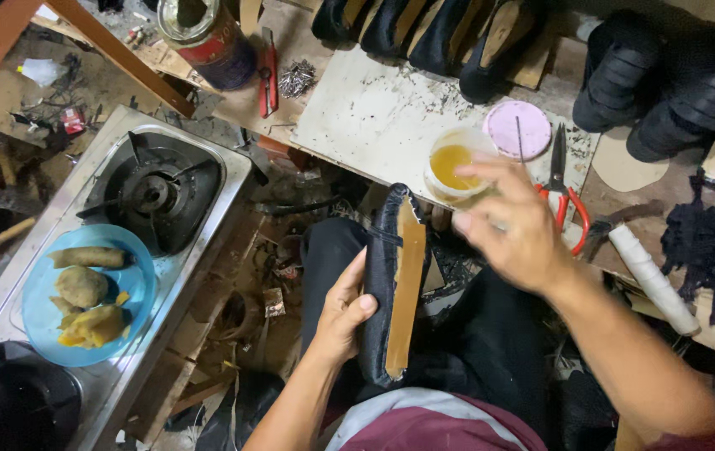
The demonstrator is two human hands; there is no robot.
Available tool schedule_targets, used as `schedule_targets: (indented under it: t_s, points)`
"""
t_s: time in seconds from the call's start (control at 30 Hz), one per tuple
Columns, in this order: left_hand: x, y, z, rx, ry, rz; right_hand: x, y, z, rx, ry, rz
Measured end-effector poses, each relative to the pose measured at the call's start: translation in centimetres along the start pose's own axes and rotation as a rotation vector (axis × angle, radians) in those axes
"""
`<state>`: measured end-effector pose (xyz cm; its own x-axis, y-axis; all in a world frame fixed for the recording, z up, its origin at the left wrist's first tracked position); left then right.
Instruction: The person sits on the floor and repeatedly applies a yellow liquid to the sole of a black shoe using their fingers. They dip their fingers into a small container of liquid and spread it across the sole, then place the shoe on a nearby shelf and repeat the process with another shoe.
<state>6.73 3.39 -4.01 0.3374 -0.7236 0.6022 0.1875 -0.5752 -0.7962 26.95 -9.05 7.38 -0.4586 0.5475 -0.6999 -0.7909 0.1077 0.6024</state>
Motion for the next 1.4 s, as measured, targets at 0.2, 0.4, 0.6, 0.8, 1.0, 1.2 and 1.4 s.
schedule_targets:
  t_s: [0.2, 0.4, 0.6, 0.8, 1.0, 1.2, 1.4]
  points:
    - [1.9, 0.2, -0.1, -0.049, 0.075, -0.008, 2.1, 5.9, -2.2, -0.247, -0.031, 0.068]
    - [1.8, 0.4, 0.2, -0.074, 0.09, 0.024, 2.2, 5.7, -1.8, -0.23, -0.038, 0.016]
    - [2.1, -0.1, 0.0, -0.076, 0.133, 0.09, 0.9, 5.7, -1.8, -0.313, -0.11, -0.044]
    - [2.8, 0.1, 0.2, -0.158, 0.109, -0.007, 0.1, 6.1, -2.0, -0.382, -0.102, -0.076]
    - [3.4, -0.5, 0.4, -0.158, 0.127, -0.028, 0.5, 5.6, -1.8, -0.361, -0.066, -0.02]
    - [3.7, -0.7, 0.5, -0.175, 0.111, -0.071, 0.7, 5.7, -2.4, -0.437, -0.103, -0.047]
    - [3.5, -0.6, 0.6, -0.171, 0.097, -0.089, 1.3, 6.5, -3.1, -0.561, -0.068, -0.087]
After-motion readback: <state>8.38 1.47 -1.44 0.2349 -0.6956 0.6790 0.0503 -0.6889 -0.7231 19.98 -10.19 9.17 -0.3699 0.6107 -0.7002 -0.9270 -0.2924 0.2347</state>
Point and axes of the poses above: each hand's wrist, its own z-axis towards the middle knuckle, its own x-axis out of the palm, y = z × x, the point moved 6 cm from there along z, towards the middle knuckle, and after that the axes turned 1 degree about z, right-handed, at the moved point
